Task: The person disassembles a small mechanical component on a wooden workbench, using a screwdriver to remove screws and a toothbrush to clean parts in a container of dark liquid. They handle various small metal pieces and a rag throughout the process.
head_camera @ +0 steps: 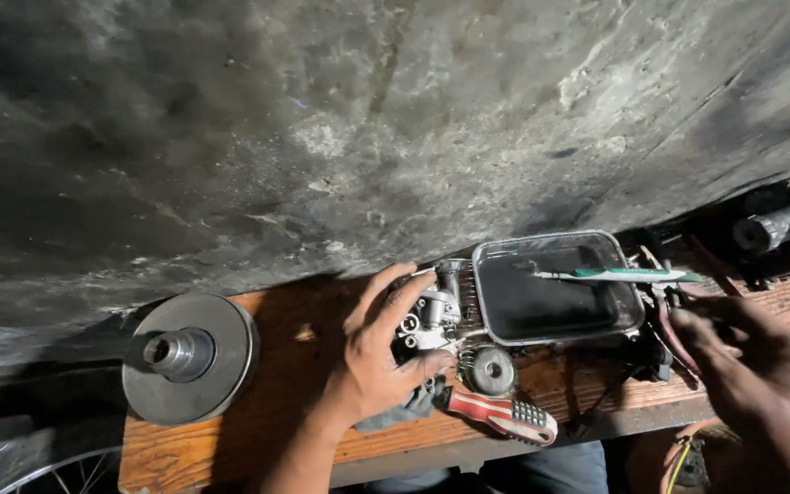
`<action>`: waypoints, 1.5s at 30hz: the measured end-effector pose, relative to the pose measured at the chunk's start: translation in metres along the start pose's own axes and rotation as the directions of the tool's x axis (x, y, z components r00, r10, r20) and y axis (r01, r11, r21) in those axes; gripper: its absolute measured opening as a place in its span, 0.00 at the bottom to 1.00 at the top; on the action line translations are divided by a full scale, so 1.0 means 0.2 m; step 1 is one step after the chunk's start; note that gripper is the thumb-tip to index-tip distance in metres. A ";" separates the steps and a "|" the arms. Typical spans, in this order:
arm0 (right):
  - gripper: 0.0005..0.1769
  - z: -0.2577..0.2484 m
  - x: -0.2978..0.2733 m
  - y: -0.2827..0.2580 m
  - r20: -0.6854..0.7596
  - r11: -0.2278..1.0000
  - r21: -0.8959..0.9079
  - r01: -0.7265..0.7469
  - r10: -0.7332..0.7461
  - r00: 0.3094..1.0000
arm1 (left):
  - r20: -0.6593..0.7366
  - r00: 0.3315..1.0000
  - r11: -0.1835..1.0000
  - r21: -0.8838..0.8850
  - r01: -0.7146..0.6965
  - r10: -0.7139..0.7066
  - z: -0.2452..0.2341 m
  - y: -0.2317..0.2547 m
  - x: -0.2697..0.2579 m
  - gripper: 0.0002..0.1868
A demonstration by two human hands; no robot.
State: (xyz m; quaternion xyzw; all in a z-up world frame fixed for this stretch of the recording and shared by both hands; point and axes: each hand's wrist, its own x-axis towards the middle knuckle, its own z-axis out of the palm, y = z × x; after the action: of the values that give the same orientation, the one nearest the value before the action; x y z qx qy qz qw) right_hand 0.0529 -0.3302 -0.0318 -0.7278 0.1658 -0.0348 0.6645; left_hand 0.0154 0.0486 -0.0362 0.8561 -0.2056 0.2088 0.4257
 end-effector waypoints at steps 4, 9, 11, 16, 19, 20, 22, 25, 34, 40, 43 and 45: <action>0.11 -0.22 0.04 0.25 -0.046 0.901 -0.277 0.334 -0.360 0.932 | -0.012 1.000 1.000 0.000 -0.014 0.014 -0.01 0.01 0.02 0.38; 0.13 -0.13 -0.13 0.08 -0.190 0.882 -0.470 -0.018 -0.081 0.978 | -0.009 1.000 1.000 0.004 -0.013 0.013 0.00 0.01 0.03 0.38; 0.12 -0.07 -0.18 0.11 0.002 0.845 -0.488 0.219 -0.250 0.968 | -0.003 1.000 1.000 0.009 0.000 0.000 0.00 0.01 0.03 0.38; 0.25 0.07 -0.28 0.27 0.317 0.631 -0.549 0.548 -0.449 0.835 | -0.005 1.000 0.999 0.033 -0.003 0.003 -0.01 0.03 0.03 0.37; 0.24 0.23 -0.36 0.12 0.584 0.502 -0.517 0.693 -0.386 0.715 | 0.015 1.000 1.000 0.017 0.016 -0.016 -0.01 0.02 0.02 0.37; 0.27 0.24 -0.36 0.15 0.664 0.385 -0.561 0.733 -0.321 0.676 | 0.023 1.000 1.000 0.012 0.015 -0.015 -0.01 0.02 0.02 0.36; 0.32 0.26 -0.33 0.23 0.731 0.258 -0.583 0.770 -0.245 0.636 | 0.029 0.999 1.000 0.008 0.013 -0.013 -0.01 0.02 0.02 0.36; 0.40 0.27 -0.27 0.34 0.791 0.046 -0.558 0.829 -0.272 0.548 | 0.011 1.000 0.999 0.031 0.010 -0.011 -0.01 0.01 0.01 0.37; 0.48 0.25 -0.21 0.34 0.866 -0.030 -0.465 0.885 -0.222 0.448 | -0.018 0.999 0.999 0.025 -0.034 0.034 0.03 -0.02 -0.02 0.37; 0.48 0.12 -0.32 0.07 0.563 0.623 -0.569 0.537 -0.181 0.807 | -0.041 0.999 0.999 0.039 -0.028 0.030 0.02 -0.02 -0.03 0.34; 0.22 0.22 -0.38 -0.25 0.410 0.719 -0.321 0.616 -0.481 0.775 | -0.043 0.998 0.997 0.049 -0.054 0.056 0.02 -0.02 -0.03 0.34; 0.32 0.19 -0.31 -0.29 0.434 0.649 -0.136 0.748 -0.640 0.634 | -0.065 0.995 0.997 0.016 -0.070 0.071 0.02 -0.01 -0.02 0.31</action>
State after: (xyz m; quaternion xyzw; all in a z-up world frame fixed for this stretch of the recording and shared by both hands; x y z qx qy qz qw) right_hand 0.0162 -0.2731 0.0303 -0.8210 -0.2479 -0.1360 0.4960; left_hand 0.0134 0.0476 -0.0412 0.8440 -0.2203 0.2530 0.4185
